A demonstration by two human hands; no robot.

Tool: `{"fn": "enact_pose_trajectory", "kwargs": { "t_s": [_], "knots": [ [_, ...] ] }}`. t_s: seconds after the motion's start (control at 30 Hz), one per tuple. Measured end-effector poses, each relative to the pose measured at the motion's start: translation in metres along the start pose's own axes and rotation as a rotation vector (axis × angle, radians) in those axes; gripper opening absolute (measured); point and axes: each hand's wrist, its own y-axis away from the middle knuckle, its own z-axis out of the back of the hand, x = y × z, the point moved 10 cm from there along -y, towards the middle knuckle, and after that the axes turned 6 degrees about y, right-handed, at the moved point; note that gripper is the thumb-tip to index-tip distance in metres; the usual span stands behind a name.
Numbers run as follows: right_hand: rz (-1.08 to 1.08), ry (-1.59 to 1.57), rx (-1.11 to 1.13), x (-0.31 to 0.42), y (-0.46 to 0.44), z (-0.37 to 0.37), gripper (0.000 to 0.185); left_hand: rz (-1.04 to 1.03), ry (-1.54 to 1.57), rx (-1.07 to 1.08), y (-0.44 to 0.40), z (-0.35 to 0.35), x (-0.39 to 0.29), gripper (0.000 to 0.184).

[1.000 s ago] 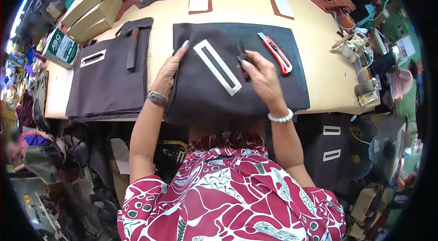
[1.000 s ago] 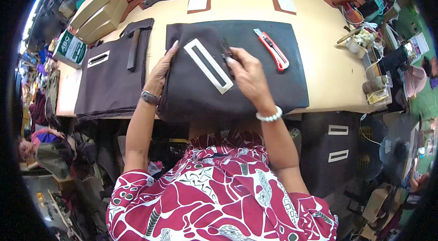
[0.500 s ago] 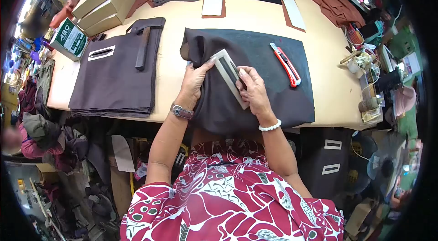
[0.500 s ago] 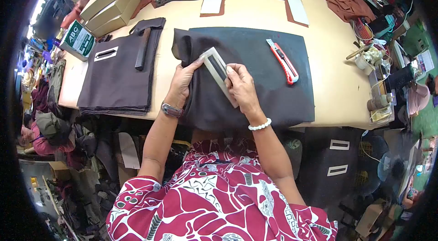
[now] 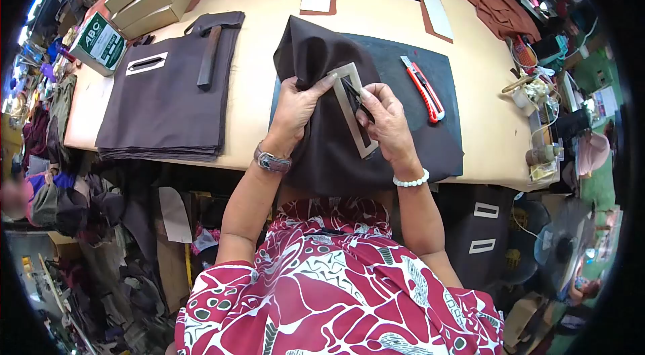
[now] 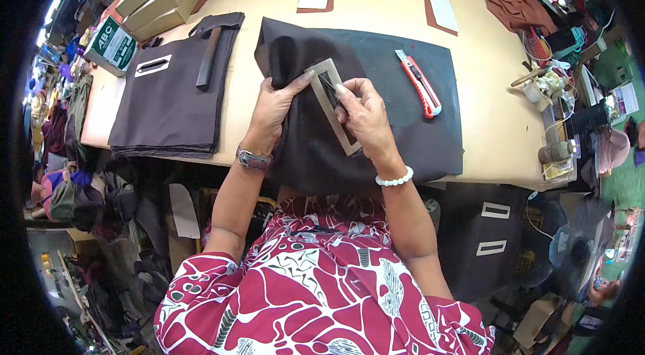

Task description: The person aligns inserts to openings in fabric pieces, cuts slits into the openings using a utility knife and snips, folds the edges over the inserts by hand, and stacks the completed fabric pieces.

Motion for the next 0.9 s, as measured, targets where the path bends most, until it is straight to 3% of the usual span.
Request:
{"fn": "enact_pose_trajectory", "kwargs": {
  "t_s": [0.43,0.53,0.57,0.6,0.67,0.73,0.9],
  "knots": [
    [0.038,0.077,-0.042,0.004,0.008,0.0,0.021,0.02,0.02,-0.002,0.004,0.0,0.003,0.026],
    [0.006,-0.155,0.038,0.021,0.032,-0.012,0.021,-0.028,-0.034,-0.219,-0.005,0.032,0.017,0.027],
    [0.162,-0.161,0.054,0.051,0.05,-0.018,0.033,-0.029,-0.028,-0.216,-0.008,0.033,0.017,0.028],
    [0.397,-0.148,0.024,0.082,0.075,-0.016,0.032,-0.022,-0.024,-0.212,-0.007,0.033,0.017,0.028],
    [0.724,-0.433,0.161,0.126,0.127,-0.02,0.021,-0.024,0.044,-0.155,0.001,0.018,0.008,0.029],
    [0.846,-0.465,0.271,0.157,0.17,-0.029,0.017,0.011,0.068,-0.089,0.003,0.006,0.007,0.028],
    [0.838,-0.395,0.221,0.2,0.204,-0.048,0.013,0.038,0.054,-0.115,0.001,0.01,0.021,0.024]
  ]
}}
